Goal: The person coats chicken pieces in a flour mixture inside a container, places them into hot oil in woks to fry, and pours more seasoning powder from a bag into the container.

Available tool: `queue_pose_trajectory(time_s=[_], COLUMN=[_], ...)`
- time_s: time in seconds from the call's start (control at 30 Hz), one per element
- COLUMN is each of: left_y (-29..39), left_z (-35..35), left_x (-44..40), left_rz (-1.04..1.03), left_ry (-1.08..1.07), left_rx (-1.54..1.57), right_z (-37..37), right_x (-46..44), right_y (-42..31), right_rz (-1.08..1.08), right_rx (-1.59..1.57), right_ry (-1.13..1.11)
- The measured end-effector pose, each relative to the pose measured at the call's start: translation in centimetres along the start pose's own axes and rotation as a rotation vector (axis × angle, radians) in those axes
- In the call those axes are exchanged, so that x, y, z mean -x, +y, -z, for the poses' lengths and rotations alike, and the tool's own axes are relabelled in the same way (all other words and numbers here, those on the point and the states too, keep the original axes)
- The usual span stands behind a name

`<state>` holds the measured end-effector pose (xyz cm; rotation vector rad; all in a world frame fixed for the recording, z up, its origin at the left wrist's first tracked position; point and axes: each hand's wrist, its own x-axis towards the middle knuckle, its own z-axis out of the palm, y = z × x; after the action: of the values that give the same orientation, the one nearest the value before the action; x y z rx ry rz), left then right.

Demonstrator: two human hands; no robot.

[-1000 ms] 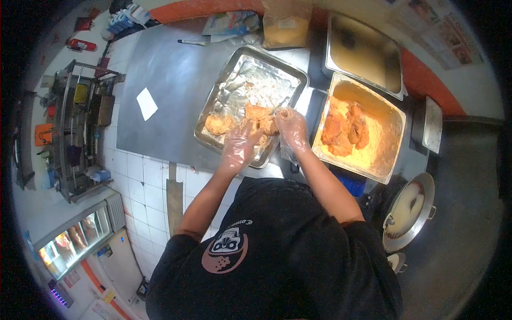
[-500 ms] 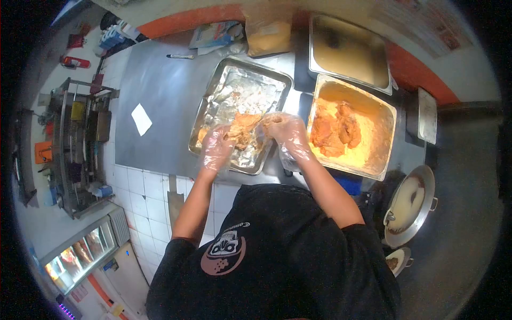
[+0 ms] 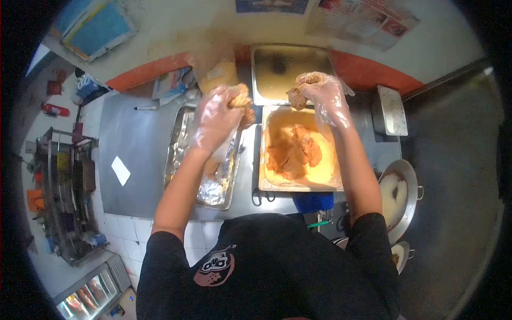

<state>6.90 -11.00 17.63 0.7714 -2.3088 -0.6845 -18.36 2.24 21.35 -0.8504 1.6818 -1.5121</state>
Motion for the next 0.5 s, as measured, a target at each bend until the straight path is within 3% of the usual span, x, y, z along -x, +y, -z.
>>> queue_pose_trajectory(time_s=[0.07, 0.13, 0.17, 0.2, 0.23, 0.27, 0.37, 0.47, 0.5], left_y=[3.2, 1.9, 0.9, 0.5, 1.0, 1.3, -0.5, -2.3, -2.6], left_z=[-1.2, -5.7, -8.5, -10.4, -11.0, -11.9, -17.8, -21.8, -22.7], left_x=[-4.4, -8.2, -9.5, -10.9, -12.3, -12.6, -13.8, -15.0, -15.2], left_rz=[0.086, -0.09, -0.016, 0.057, 0.059, 0.134, 0.197, 0.274, 0.301], left_ry=[-0.019, 0.129, 0.07, 0.01, -0.139, -0.187, -0.301, -0.487, -0.524], left_rx=[0.013, 0.031, 0.062, 0.093, -0.017, 0.083, -0.12, -0.239, -0.248], right_z=[1.8, 3.7, 5.2, 4.8, 5.0, 5.3, 5.8, 6.5, 6.7], right_x=[-3.1, -6.7, -9.5, -9.2, -10.3, -11.6, -14.4, -17.9, -17.9], right_y=[0.6, 3.3, 6.5, 5.0, 5.3, 6.3, 10.9, 17.7, 17.7], right_rz=[-0.028, -0.048, 0.011, -0.102, -0.123, -0.147, -0.029, -0.077, -0.07], right_rx=[0.028, 0.115, 0.323, 0.238, 0.438, 0.639, 1.032, 1.05, 1.165], right_ry=[0.022, 0.058, 0.093, 0.098, 0.078, 0.058, 0.027, 0.121, 0.041])
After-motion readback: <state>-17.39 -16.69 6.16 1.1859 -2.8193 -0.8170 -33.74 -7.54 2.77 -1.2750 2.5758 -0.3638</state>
